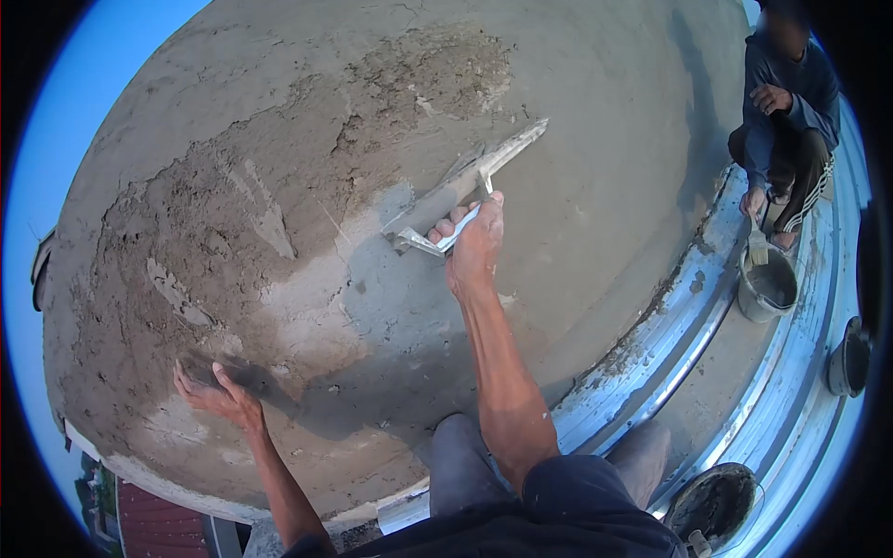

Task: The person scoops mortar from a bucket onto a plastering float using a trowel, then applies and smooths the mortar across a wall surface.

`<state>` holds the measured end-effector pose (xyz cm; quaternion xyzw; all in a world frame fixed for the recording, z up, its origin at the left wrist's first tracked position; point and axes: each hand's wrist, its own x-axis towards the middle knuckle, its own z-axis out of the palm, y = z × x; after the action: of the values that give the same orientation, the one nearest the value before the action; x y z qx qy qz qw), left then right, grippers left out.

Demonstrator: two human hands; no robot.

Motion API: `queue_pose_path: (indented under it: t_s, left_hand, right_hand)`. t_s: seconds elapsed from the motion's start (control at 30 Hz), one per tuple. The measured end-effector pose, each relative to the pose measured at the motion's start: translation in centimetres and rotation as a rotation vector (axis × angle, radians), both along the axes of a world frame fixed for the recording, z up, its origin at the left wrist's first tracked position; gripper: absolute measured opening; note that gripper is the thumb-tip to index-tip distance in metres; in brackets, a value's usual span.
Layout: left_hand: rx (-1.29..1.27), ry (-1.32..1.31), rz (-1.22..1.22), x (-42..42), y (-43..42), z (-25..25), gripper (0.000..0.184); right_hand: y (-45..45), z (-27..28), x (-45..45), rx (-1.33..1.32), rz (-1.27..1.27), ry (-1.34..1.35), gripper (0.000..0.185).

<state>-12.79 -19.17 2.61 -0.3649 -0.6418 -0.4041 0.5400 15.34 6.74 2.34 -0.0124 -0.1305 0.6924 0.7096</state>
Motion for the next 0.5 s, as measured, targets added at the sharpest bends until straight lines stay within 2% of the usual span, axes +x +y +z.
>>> queue_pose_path:
  t_s: [0.07, 0.13, 0.2, 0.27, 0.5]
  left_hand:
    - [0.172, 0.104, 0.112, -2.0, 0.1, 1.2, 0.062]
    - [0.187, 0.072, 0.146, -3.9, 0.8, 1.2, 0.066]
    - [0.196, 0.056, 0.076, -4.2, 1.6, 1.8, 0.065]
    - [0.218, 0.022, 0.146, -3.9, 2.1, 1.8, 0.063]
    - [0.263, 0.057, 0.136, -3.7, 2.6, 1.8, 0.062]
  right_hand:
    - [-1.5, 1.2, -1.3, 0.004, -0.001, -0.041, 0.038]
    - [-2.7, 2.9, -2.2, -0.027, 0.024, -0.042, 0.041]
    - [-2.9, 4.9, -2.6, 0.003, 0.014, -0.029, 0.04]
    - [-2.9, 7.4, -2.5, 0.03, -0.01, -0.021, 0.033]
    - [-4.1, 13.8, -3.3, 0.049, -0.036, -0.086, 0.039]
